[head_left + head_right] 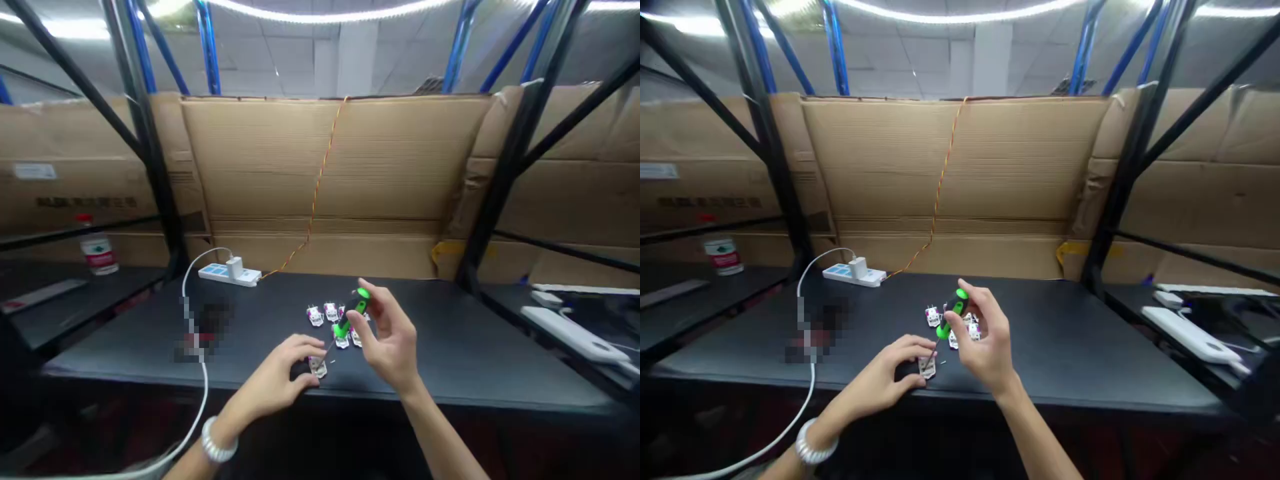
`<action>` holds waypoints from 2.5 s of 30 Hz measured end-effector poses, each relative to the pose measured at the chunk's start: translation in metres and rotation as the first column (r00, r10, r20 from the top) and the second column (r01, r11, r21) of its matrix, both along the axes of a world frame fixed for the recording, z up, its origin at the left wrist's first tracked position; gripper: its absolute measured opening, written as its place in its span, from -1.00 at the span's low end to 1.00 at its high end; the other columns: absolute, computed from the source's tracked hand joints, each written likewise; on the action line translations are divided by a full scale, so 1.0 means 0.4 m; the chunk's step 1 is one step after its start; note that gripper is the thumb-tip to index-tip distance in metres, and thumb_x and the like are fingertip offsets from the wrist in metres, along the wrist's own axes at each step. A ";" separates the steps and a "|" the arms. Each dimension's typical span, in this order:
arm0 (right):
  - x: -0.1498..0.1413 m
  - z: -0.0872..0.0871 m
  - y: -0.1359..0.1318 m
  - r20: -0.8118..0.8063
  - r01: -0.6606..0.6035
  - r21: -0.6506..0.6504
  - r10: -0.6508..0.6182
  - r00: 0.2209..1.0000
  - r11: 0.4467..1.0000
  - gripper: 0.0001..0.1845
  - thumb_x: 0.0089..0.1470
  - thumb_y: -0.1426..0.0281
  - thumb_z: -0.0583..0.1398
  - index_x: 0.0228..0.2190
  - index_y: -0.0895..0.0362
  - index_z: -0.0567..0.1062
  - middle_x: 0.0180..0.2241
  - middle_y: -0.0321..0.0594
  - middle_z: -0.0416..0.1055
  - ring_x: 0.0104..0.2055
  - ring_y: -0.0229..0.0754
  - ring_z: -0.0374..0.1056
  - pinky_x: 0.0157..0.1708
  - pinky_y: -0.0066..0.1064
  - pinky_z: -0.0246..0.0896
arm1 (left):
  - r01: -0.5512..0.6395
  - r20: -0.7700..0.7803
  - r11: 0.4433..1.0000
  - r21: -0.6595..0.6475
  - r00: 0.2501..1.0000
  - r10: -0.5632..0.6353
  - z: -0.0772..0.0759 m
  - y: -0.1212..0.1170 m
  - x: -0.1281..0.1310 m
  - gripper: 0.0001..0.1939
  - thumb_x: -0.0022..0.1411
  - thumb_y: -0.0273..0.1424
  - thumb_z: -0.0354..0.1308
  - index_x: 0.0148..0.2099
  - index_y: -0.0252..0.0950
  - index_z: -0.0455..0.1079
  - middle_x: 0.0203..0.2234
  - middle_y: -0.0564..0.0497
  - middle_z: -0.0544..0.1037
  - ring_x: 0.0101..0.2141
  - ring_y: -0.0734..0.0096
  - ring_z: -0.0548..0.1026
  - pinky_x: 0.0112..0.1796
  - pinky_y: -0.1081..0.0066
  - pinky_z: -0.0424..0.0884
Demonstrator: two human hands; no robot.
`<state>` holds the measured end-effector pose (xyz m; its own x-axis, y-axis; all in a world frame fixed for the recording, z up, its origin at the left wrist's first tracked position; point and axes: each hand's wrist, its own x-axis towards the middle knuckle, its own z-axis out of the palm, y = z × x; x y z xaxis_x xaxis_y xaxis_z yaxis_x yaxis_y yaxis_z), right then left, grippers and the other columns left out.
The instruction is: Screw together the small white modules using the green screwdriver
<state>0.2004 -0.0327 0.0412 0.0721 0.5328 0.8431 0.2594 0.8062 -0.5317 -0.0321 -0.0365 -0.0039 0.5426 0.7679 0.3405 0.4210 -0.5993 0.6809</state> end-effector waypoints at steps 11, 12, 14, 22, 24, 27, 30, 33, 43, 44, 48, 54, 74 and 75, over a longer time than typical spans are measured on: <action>-0.004 -0.014 0.008 0.045 -0.010 -0.023 0.011 0.999 1.000 -0.50 0.31 0.37 0.33 0.24 -0.03 0.51 -0.05 -0.13 0.47 -0.09 -0.12 0.50 -0.10 -0.27 0.55 | 0.008 0.046 0.999 0.037 0.999 -0.010 -0.013 0.007 0.004 -0.71 0.31 -0.43 0.41 0.07 -0.17 0.66 0.11 -0.11 0.67 0.15 0.14 0.57 0.24 0.12 0.46; -0.004 -0.014 0.006 0.052 -0.009 -0.018 0.010 0.999 1.000 -0.49 0.31 0.38 0.33 0.25 -0.05 0.51 -0.05 -0.14 0.47 -0.09 -0.12 0.49 -0.10 -0.27 0.54 | 0.012 0.046 0.999 0.044 0.999 -0.014 -0.014 0.007 0.005 -0.73 0.31 -0.42 0.41 0.06 -0.17 0.67 0.10 -0.11 0.67 0.14 0.14 0.58 0.23 0.13 0.47; -0.006 -0.013 -0.002 0.070 0.007 0.002 -0.007 0.998 1.000 -0.48 0.30 0.39 0.35 0.25 -0.08 0.51 -0.05 -0.17 0.48 -0.11 -0.14 0.49 -0.09 -0.27 0.53 | 0.019 0.041 0.998 0.057 0.999 -0.021 -0.014 0.008 0.006 -0.75 0.32 -0.40 0.41 0.05 -0.17 0.68 0.08 -0.10 0.68 0.13 0.14 0.58 0.22 0.13 0.48; -0.038 0.041 -0.036 0.280 -0.067 -0.072 0.085 0.956 0.995 -0.45 0.40 0.44 0.11 0.35 -0.05 0.33 0.12 -0.05 0.50 0.05 -0.02 0.54 0.04 -0.14 0.51 | 0.021 0.024 0.998 0.065 0.999 -0.022 -0.011 0.009 0.009 -0.82 0.32 -0.42 0.42 -0.03 -0.16 0.70 0.03 -0.06 0.70 0.08 0.16 0.60 0.18 0.18 0.49; -0.049 0.060 -0.036 0.310 -0.109 -0.079 0.129 0.942 0.991 -0.47 0.41 0.44 0.05 0.34 -0.01 0.31 0.10 -0.04 0.51 -0.03 -0.06 0.56 0.02 -0.13 0.52 | 0.020 0.022 0.998 0.066 1.000 -0.022 -0.012 0.010 0.009 -0.80 0.31 -0.43 0.42 -0.02 -0.16 0.70 0.02 -0.05 0.71 0.08 0.17 0.60 0.18 0.20 0.49; -0.056 0.080 -0.033 0.274 -0.056 0.015 0.050 0.960 0.998 -0.67 0.35 0.34 0.20 0.11 0.02 0.52 -0.02 -0.08 0.51 -0.08 -0.05 0.52 -0.08 -0.18 0.52 | 0.015 0.019 0.997 0.071 1.000 -0.016 -0.016 0.013 0.009 -0.80 0.32 -0.44 0.41 -0.01 -0.15 0.70 0.03 -0.03 0.70 0.08 0.18 0.60 0.19 0.20 0.48; -0.051 0.087 -0.034 0.207 0.032 0.040 -0.040 0.977 0.999 -0.75 0.27 0.31 0.34 -0.02 0.00 0.62 -0.10 -0.13 0.50 -0.14 -0.08 0.51 -0.14 -0.22 0.52 | 0.020 0.015 0.997 0.077 1.000 -0.021 -0.021 0.016 0.008 -0.81 0.32 -0.42 0.42 -0.02 -0.15 0.70 0.04 -0.03 0.70 0.09 0.17 0.59 0.19 0.19 0.47; -0.042 0.091 -0.037 0.252 -0.060 -0.027 0.065 0.966 0.998 -0.60 0.38 0.42 0.19 0.19 -0.01 0.53 0.05 -0.08 0.56 0.03 -0.04 0.55 0.05 -0.15 0.50 | 0.034 0.025 0.997 0.075 0.999 -0.036 -0.024 0.020 0.008 -0.79 0.30 -0.43 0.44 -0.01 -0.18 0.70 0.04 -0.06 0.70 0.09 0.15 0.60 0.19 0.19 0.47; -0.055 0.092 -0.025 0.273 -0.064 -0.059 0.078 0.959 0.996 -0.56 0.37 0.42 0.18 0.22 -0.03 0.50 0.04 -0.10 0.53 0.02 -0.07 0.53 0.09 -0.13 0.48 | 0.047 0.010 0.996 0.079 0.999 -0.048 -0.018 0.013 0.003 -0.75 0.29 -0.48 0.41 0.01 -0.18 0.69 0.06 -0.07 0.68 0.11 0.15 0.59 0.23 0.16 0.46; -0.054 0.092 -0.025 0.284 -0.102 -0.082 0.122 0.951 0.991 -0.52 0.39 0.45 0.12 0.26 -0.02 0.46 0.08 -0.08 0.53 0.09 -0.06 0.52 0.14 -0.11 0.46 | 0.046 0.012 0.996 0.081 0.999 -0.048 -0.019 0.013 0.002 -0.75 0.29 -0.49 0.41 0.01 -0.19 0.69 0.07 -0.08 0.68 0.11 0.15 0.59 0.23 0.17 0.46; -0.057 0.095 -0.027 0.265 -0.034 -0.047 0.045 0.963 0.998 -0.64 0.29 0.35 0.29 0.10 0.00 0.57 -0.03 -0.12 0.51 -0.06 -0.07 0.52 -0.04 -0.18 0.52 | 0.026 0.008 0.996 0.088 1.000 -0.027 -0.020 0.012 0.003 -0.74 0.29 -0.50 0.40 0.01 -0.19 0.69 0.07 -0.09 0.68 0.11 0.14 0.59 0.23 0.16 0.46; -0.057 0.099 -0.028 0.289 -0.075 -0.036 0.082 0.954 0.997 -0.55 0.40 0.44 0.13 0.25 -0.01 0.48 0.08 -0.08 0.53 0.08 -0.06 0.51 0.09 -0.16 0.47 | 0.040 0.012 0.995 0.089 0.999 -0.041 -0.015 0.009 0.007 -0.75 0.29 -0.52 0.40 -0.01 -0.19 0.69 0.06 -0.07 0.68 0.10 0.16 0.60 0.22 0.19 0.47; -0.062 0.095 -0.027 0.270 -0.101 -0.019 0.102 0.957 0.995 -0.56 0.40 0.44 0.12 0.23 -0.03 0.49 0.08 -0.10 0.52 0.07 -0.07 0.50 0.11 -0.14 0.44 | 0.039 0.014 0.994 0.097 0.999 -0.041 -0.017 0.010 0.008 -0.74 0.30 -0.51 0.37 0.01 -0.19 0.69 0.06 -0.08 0.68 0.11 0.16 0.59 0.23 0.17 0.46; -0.062 0.095 -0.027 0.271 -0.108 -0.021 0.109 0.956 0.994 -0.54 0.40 0.44 0.11 0.25 -0.03 0.48 0.10 -0.09 0.51 0.10 -0.06 0.49 0.12 -0.14 0.44 | 0.040 0.017 0.994 0.097 0.999 -0.042 -0.016 0.010 0.008 -0.75 0.30 -0.51 0.37 0.01 -0.19 0.69 0.06 -0.09 0.68 0.11 0.16 0.59 0.23 0.18 0.46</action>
